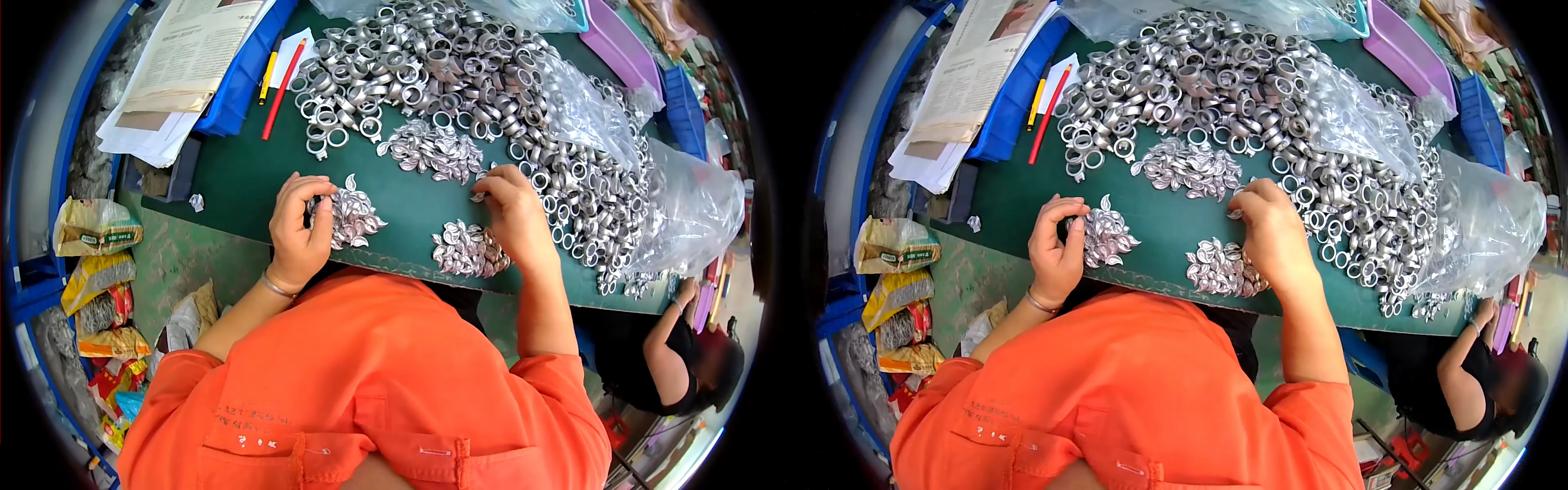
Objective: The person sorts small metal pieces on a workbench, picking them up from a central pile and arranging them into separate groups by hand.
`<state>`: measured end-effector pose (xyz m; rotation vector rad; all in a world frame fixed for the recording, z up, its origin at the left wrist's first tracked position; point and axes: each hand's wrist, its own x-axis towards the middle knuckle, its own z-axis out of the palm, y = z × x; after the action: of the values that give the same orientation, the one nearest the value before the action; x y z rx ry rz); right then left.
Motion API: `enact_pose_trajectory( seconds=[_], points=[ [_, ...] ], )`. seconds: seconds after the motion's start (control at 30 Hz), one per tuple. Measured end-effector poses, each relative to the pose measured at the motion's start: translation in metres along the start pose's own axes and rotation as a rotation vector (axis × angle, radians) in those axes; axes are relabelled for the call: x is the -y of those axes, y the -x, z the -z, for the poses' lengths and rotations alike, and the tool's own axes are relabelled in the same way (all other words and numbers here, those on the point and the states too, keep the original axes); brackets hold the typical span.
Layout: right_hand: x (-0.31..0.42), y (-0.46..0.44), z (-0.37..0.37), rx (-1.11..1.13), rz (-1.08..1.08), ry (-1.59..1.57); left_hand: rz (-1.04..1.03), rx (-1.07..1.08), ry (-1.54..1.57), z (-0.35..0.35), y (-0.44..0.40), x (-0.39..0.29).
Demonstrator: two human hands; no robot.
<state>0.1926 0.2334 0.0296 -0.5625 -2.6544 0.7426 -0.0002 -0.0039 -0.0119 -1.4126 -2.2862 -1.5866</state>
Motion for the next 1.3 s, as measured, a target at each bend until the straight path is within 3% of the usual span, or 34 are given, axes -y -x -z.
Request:
enact_pose_trajectory(
  seconds=[0.13,0.2,0.37,0.43,0.57,0.7,0.77,1.03,1.1,1.2,1.3],
  points=[
    [0.004,-0.002,0.001,-0.103,-0.226,0.075,0.001,-0.022,-0.003,-0.001,0.0,0.0],
    [0.014,-0.005,0.0,0.078,-0.371,0.171,-0.004,-0.004,-0.004,0.0,0.0,0.0],
    [0.013,-0.006,-0.006,0.074,-0.308,0.102,-0.001,-0.01,0.0,-0.001,0.0,0.001],
    [0.012,-0.009,0.002,0.134,-0.367,-0.172,-0.003,-0.01,0.005,-0.001,-0.001,0.0],
    [0.004,-0.012,0.043,0.539,-0.337,-0.328,-0.008,-0.011,0.004,-0.001,-0.001,-0.002],
    [-0.002,-0.016,0.03,0.465,-0.199,-0.176,-0.011,-0.008,-0.006,-0.001,-0.001,0.0],
    [-0.003,-0.019,0.001,-0.024,-0.154,0.142,-0.006,-0.003,-0.01,0.0,0.0,-0.001],
    [-0.013,-0.01,0.01,0.026,0.064,0.077,-0.001,0.0,-0.002,-0.001,-0.001,0.0],
    [-0.01,-0.01,0.009,-0.01,0.025,0.084,0.002,0.001,-0.007,-0.001,-0.001,0.0],
    [0.002,-0.011,0.001,0.045,-0.274,0.318,-0.004,-0.021,-0.005,-0.002,-0.002,-0.001],
    [0.001,-0.009,-0.01,0.022,-0.158,0.279,0.002,-0.026,-0.009,-0.002,-0.001,0.0]
  ],
)
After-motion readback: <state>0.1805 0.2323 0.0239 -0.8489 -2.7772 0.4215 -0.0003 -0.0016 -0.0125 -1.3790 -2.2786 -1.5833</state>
